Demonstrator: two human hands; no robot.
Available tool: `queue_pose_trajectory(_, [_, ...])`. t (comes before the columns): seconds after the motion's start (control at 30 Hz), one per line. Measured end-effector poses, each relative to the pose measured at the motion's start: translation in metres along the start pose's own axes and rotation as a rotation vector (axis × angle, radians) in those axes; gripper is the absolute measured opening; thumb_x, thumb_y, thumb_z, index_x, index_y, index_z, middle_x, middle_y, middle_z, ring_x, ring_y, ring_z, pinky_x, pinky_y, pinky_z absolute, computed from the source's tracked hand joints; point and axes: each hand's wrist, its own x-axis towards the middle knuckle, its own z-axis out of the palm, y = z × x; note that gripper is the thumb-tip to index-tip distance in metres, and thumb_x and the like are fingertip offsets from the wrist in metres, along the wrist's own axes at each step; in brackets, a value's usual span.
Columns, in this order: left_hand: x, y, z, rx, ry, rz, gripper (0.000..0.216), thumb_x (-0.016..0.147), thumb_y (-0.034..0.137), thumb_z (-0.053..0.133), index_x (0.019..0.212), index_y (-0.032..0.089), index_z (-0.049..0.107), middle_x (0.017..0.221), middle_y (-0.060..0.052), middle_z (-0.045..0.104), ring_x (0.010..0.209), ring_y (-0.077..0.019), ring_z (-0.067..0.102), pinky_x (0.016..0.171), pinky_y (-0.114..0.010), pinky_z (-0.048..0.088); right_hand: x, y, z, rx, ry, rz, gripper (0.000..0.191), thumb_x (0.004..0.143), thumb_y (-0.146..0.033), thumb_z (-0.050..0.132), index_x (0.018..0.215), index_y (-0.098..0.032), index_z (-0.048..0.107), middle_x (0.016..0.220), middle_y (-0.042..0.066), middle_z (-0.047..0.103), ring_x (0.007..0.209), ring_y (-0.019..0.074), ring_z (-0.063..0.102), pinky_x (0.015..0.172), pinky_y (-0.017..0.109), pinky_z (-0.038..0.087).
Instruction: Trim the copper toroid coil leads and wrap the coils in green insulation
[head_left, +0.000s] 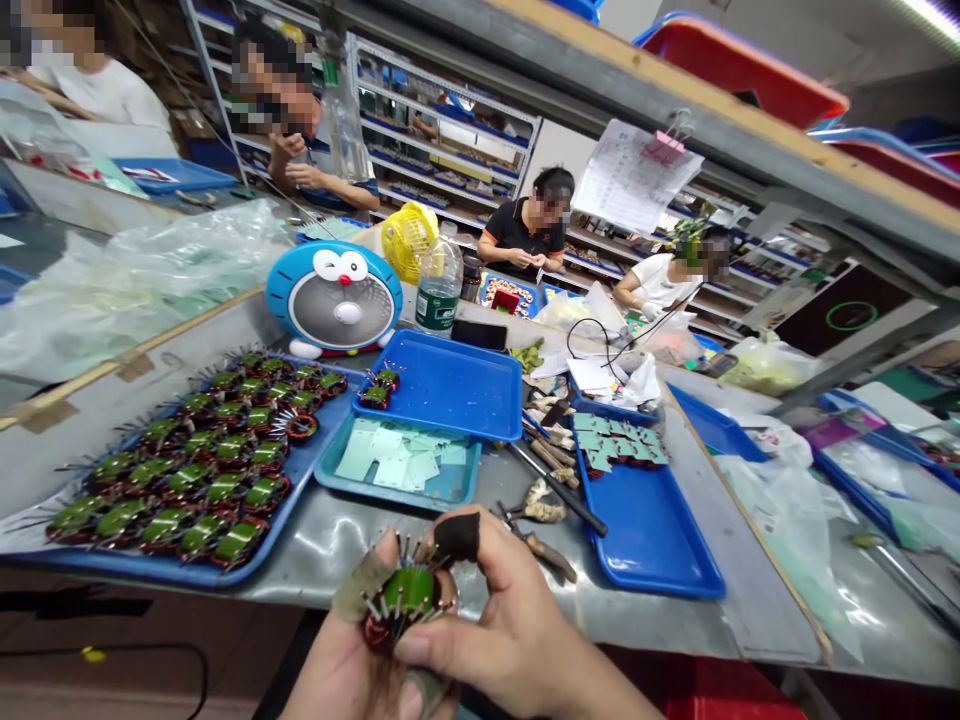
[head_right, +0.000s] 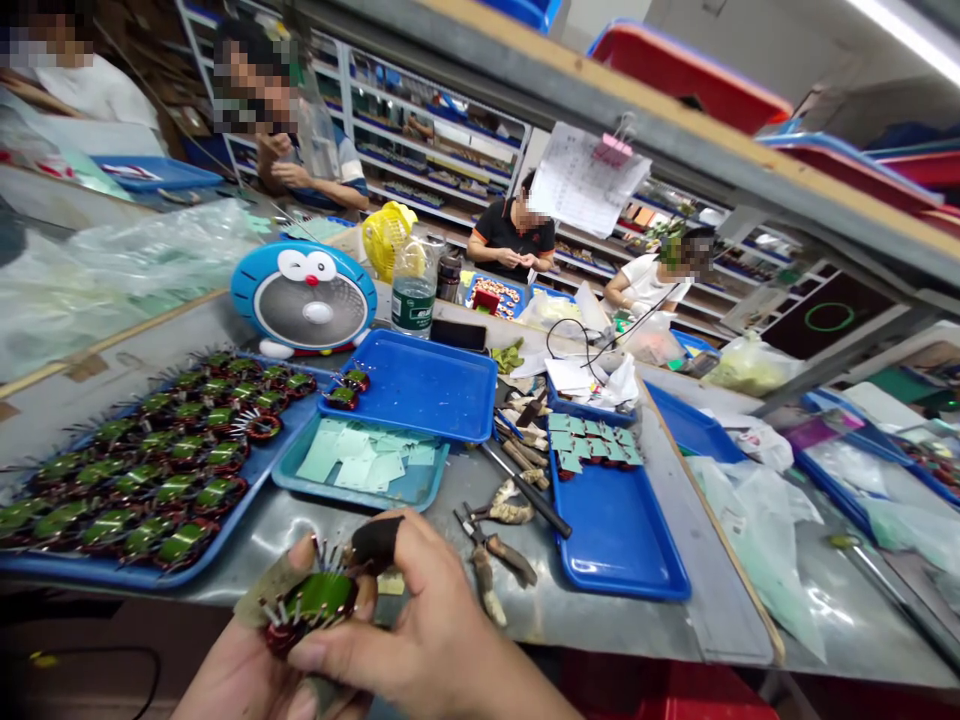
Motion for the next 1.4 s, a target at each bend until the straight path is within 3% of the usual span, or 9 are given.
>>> queue_pose_trajectory(0.2, [0.003,-0.001,0.004,-0.055,-0.070,0.000,0.061,0.071,0.067,0.086,0.060,0.011,0.065,0.036,0.005,0.044,0.032,-0.0017,0.019,0.038,-0.020,0.027,0.008,0.005,0.000,-0.041,0.016,-0.060,0.032,0.078,-0.035,0.086,0.101,-0.020,0.069,0.097,0.000,0.061,0.089,0.0164,0.056,0.081,0.025,0.044])
queue_pose_trajectory(0.5, [0.009,0.000,0.003,-0.088,-0.065,0.105,0.059,0.086,0.068,0.074,0.069,0.011,0.069,0.047,0.001,0.056,0.034,-0.0054,0.038,0.042,-0.022,0.038,0.015,0.036,0.004,0.271,0.020,0.116,0.044,0.076,-0.041,0.089,0.109,-0.020,0.069,0.099,0.002,0.068,0.089,0.0175,0.060,0.084,0.028,0.048])
queue_pose_trajectory(0.8, [0.012,-0.001,0.008,-0.068,0.019,0.149,0.062,0.099,0.067,0.053,0.079,0.013,0.073,0.050,-0.002,0.057,0.036,-0.0068,0.042,0.043,-0.023,0.038,0.017,0.058,0.003,0.390,0.007,0.127,0.047,0.079,-0.041,0.091,0.114,-0.020,0.068,0.100,0.002,0.069,0.090,0.0175,0.062,0.086,0.031,0.049])
queue_pose_trajectory(0.93, [0.010,-0.002,0.012,-0.062,0.033,0.166,0.060,0.096,0.068,0.058,0.076,0.013,0.073,0.051,-0.002,0.059,0.037,-0.0069,0.043,0.043,-0.023,0.037,0.015,0.061,0.002,0.400,-0.001,0.133,0.047,0.080,-0.040,0.090,0.118,-0.021,0.070,0.103,0.004,0.071,0.092,0.0183,0.064,0.086,0.031,0.049])
queue_pose_trajectory(1.17, [0.009,-0.003,0.006,0.001,0.081,0.175,0.060,0.088,0.071,0.067,0.072,0.014,0.070,0.048,-0.002,0.058,0.035,-0.0061,0.038,0.043,-0.023,0.037,0.012,0.053,-0.004,0.226,0.005,0.084,0.037,0.084,-0.041,0.085,0.114,-0.022,0.074,0.105,0.004,0.071,0.096,0.0193,0.063,0.088,0.030,0.049])
queue_pose_trajectory(1.4, [0.011,-0.005,0.009,0.090,0.154,0.214,0.049,0.083,0.065,0.078,0.080,0.017,0.067,0.048,0.002,0.055,0.038,-0.0060,0.032,0.043,-0.022,0.034,0.013,0.048,-0.005,0.095,-0.010,0.014,0.037,0.090,-0.046,0.078,0.119,-0.024,0.074,0.110,0.005,0.070,0.102,0.0220,0.063,0.093,0.034,0.050])
